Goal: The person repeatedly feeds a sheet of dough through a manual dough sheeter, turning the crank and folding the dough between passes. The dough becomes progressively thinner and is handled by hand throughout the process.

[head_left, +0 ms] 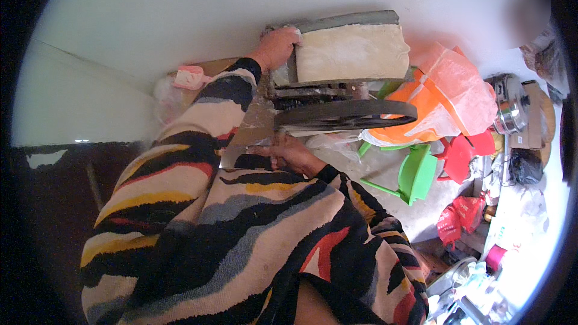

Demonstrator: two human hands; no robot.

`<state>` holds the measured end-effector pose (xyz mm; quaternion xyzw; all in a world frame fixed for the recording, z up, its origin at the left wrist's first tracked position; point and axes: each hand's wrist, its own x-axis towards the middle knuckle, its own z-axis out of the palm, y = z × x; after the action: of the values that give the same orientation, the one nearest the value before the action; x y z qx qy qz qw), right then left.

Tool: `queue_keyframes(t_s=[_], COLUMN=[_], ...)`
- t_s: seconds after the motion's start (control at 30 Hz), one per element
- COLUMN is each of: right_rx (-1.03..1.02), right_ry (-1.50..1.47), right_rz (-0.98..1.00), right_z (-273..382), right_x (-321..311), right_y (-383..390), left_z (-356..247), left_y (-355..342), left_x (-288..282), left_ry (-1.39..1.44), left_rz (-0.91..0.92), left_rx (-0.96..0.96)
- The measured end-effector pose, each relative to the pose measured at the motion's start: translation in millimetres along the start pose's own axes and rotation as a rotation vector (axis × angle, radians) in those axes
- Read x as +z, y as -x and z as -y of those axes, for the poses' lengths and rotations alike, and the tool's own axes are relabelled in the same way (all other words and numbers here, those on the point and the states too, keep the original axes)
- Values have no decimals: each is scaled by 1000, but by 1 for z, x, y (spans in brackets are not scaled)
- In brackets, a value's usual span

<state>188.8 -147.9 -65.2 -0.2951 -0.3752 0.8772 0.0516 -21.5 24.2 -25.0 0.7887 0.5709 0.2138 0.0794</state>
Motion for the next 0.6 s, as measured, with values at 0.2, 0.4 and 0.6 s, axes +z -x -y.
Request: queue_keyframes(t_s=[0.2, 0.4, 0.6], right_rx=[-100, -183, -155], right_ry=[-245, -109, 216], right_rz=[4, -326, -671], right_z=[99, 151, 117], right_x=[24, -46, -168], right_y=[98, 194, 210], left_z=[-3, -8, -12], left_y=[2, -2, 2], left_x=[2, -5, -11], left_ry=[-24, -37, -49], left_rz=[-42, 58, 88], left_rx=[-23, -25, -7])
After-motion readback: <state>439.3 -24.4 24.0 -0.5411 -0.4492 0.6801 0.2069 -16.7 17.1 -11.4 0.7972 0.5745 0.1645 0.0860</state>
